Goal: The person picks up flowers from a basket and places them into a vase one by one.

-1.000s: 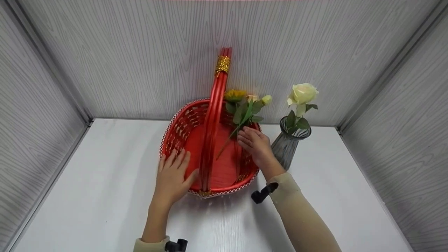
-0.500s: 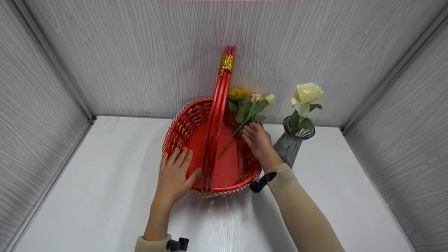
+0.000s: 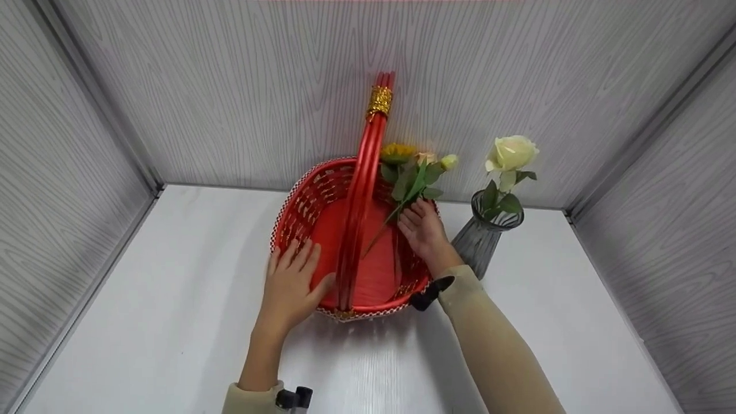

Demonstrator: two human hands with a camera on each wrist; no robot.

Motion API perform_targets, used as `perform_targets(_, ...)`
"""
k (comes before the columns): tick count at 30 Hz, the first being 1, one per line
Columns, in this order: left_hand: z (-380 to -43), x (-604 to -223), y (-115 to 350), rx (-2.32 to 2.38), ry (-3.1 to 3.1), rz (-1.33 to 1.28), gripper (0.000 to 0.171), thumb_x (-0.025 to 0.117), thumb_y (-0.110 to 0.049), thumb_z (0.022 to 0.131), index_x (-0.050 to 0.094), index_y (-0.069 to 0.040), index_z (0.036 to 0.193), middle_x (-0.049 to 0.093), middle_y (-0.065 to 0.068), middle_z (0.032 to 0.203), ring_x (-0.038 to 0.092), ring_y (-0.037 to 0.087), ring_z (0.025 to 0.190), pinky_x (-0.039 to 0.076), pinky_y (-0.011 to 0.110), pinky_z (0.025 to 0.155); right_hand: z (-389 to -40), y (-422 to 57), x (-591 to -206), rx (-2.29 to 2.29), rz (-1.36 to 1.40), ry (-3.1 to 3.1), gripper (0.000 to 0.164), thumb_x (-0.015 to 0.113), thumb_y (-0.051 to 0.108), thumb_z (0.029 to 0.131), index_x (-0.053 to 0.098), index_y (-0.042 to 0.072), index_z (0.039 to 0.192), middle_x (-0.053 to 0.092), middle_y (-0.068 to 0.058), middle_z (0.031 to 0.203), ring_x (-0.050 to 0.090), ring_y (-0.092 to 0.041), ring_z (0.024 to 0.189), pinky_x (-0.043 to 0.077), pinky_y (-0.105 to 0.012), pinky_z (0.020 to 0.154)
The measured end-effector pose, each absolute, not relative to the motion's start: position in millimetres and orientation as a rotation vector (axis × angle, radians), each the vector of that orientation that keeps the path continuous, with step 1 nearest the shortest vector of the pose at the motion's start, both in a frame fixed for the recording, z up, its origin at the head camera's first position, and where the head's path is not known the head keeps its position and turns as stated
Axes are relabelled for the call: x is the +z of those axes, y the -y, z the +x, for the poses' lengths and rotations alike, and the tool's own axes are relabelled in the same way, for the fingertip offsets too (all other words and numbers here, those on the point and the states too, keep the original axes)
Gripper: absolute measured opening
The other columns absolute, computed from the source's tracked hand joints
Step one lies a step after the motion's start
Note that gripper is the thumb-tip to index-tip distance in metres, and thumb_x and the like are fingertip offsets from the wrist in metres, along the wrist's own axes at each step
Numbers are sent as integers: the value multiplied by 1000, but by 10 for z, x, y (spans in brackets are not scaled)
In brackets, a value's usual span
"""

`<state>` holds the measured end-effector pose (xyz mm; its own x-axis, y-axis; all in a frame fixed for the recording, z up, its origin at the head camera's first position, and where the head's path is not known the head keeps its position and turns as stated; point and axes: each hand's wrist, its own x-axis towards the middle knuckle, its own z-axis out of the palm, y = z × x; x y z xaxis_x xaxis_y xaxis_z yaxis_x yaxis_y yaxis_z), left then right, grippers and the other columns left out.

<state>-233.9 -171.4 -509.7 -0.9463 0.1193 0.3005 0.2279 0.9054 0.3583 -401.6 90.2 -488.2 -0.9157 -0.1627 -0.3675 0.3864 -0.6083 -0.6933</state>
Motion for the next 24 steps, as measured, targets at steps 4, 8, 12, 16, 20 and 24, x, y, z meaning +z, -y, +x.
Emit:
perform_targets(4,-2344,-5088,1721,-561,2806,-261,74,45,-59,98,41,-9,152,39,13,157,26,37,150,5,58,122,-4009,-896,-4893,-2491,348,-1214,64,43,33,107,17,8,160,18,-14,166,20,-27,153,25,-39,122)
perform_targets(8,-2347,-5081,1724,-560,2815,-259,73,45,-59,98,40,-11,153,39,13,158,26,37,150,5,58,122,-3985,-882,-4895,-2422,327,-1278,62,44,34,107,22,8,159,27,-15,163,28,-28,150,26,-41,121)
perform_targets(12,-2353,-5078,1718,-566,2814,-261,73,44,-59,99,39,-11,154,38,12,158,25,36,150,4,57,122,-3965,-868,-4902,-2342,323,-1323,64,45,34,106,21,7,159,26,-18,163,27,-31,150,24,-43,122)
perform_targets(16,-2351,-5089,1715,-576,2806,-256,73,44,-60,98,40,-11,153,39,12,158,25,35,150,3,57,122,-3956,-850,-4914,-2248,306,-1323,63,44,34,107,21,8,159,26,-20,162,26,-34,150,25,-46,121)
perform_targets(20,-2350,-5107,1717,-568,2808,-251,74,44,-61,98,40,-11,153,38,12,158,25,35,151,2,57,123,-3951,-829,-4930,-2259,252,-1343,53,48,20,106,31,4,153,47,-20,149,41,-33,142,37,-44,115)
perform_targets(24,-2346,-5100,1716,-573,2804,-251,73,45,-59,98,40,-11,153,39,12,158,26,36,150,3,56,123,-3948,-809,-4941,-2278,151,-1480,49,55,6,102,40,3,148,66,-13,118,61,-28,118,50,-38,103)
